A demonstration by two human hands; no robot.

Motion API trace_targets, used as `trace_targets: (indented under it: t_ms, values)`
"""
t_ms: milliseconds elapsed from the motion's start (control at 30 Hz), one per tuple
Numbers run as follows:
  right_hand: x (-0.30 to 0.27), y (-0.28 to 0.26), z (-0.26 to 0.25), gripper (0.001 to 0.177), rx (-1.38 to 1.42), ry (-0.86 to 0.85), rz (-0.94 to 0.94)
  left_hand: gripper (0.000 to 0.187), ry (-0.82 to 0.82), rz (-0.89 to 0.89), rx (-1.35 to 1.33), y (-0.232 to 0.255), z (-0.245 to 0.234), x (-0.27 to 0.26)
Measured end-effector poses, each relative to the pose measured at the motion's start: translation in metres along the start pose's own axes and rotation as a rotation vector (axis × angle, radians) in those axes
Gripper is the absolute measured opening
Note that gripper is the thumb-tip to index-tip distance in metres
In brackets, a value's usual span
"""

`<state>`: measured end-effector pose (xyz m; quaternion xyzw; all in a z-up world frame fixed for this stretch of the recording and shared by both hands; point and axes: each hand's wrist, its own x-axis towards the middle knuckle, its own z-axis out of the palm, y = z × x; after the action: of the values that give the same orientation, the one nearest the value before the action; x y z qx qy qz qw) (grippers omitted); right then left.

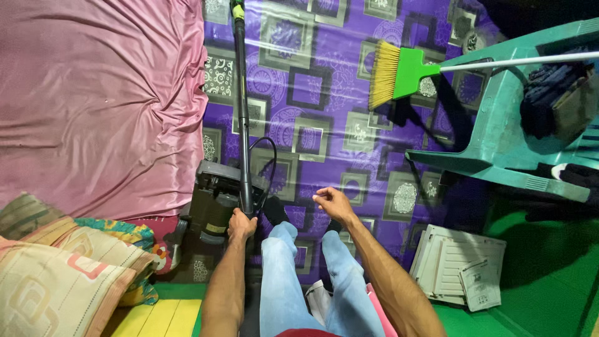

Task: The person uses a handheld vacuum cleaner to clean a patterned purple floor in a cluttered room. After vacuuming, the person picks up several pieces of clothing from the floor, folds them, and places them into a pink laundry basket.

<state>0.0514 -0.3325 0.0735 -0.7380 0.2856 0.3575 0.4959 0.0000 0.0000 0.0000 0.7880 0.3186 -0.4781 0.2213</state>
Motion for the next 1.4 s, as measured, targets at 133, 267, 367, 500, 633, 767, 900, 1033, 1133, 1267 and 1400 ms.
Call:
trace_targets:
  t_ms: [133,267,367,500,633,767,900,1033,1133,1267,1400]
  values:
    - [-0.011,0.019,0.008,0.039,0.009,-0.006,0.041,0.076,0.023,0.095,0.100,0.001,-0.005,0.006]
    - [-0.033,0.032,0.010,0.039,-0.051,-0.005,0.105,0.076,0.110,0.243,-0.015,0.001,-0.011,-0.011]
    - [-0.053,0.036,0.021,0.041,-0.148,-0.037,0.058,0.073,0.198,0.313,-0.197,0.008,-0.017,-0.035]
    - [-0.089,0.014,0.034,0.063,-0.311,-0.180,-0.113,0.070,0.244,0.377,-0.240,0.043,-0.036,-0.068]
    - [-0.130,-0.034,0.041,0.104,-0.319,-0.312,-0.283,0.074,0.299,0.465,-0.308,0.099,-0.050,-0.094]
    - [-0.155,-0.089,0.044,0.105,-0.207,-0.146,-0.460,0.073,0.284,0.480,-0.369,0.168,-0.072,-0.122]
    - [-0.153,-0.130,0.025,0.097,-0.162,0.133,-0.595,0.063,0.171,0.466,-0.553,0.225,-0.110,-0.168]
    - [-0.149,-0.167,-0.023,0.083,-0.115,0.165,-0.467,0.047,-0.061,0.494,-0.721,0.260,-0.133,-0.215]
    - [-0.153,-0.190,-0.064,0.073,-0.191,0.112,-0.323,0.041,-0.224,0.524,-0.778,0.282,-0.132,-0.227]
    - [-0.168,-0.182,-0.097,0.047,-0.078,-0.010,-0.325,0.041,-0.396,0.578,-0.752,0.293,-0.101,-0.236]
    - [-0.183,-0.151,-0.117,0.040,-0.142,-0.029,-0.077,0.055,-0.480,0.549,-0.484,0.286,-0.082,-0.244]
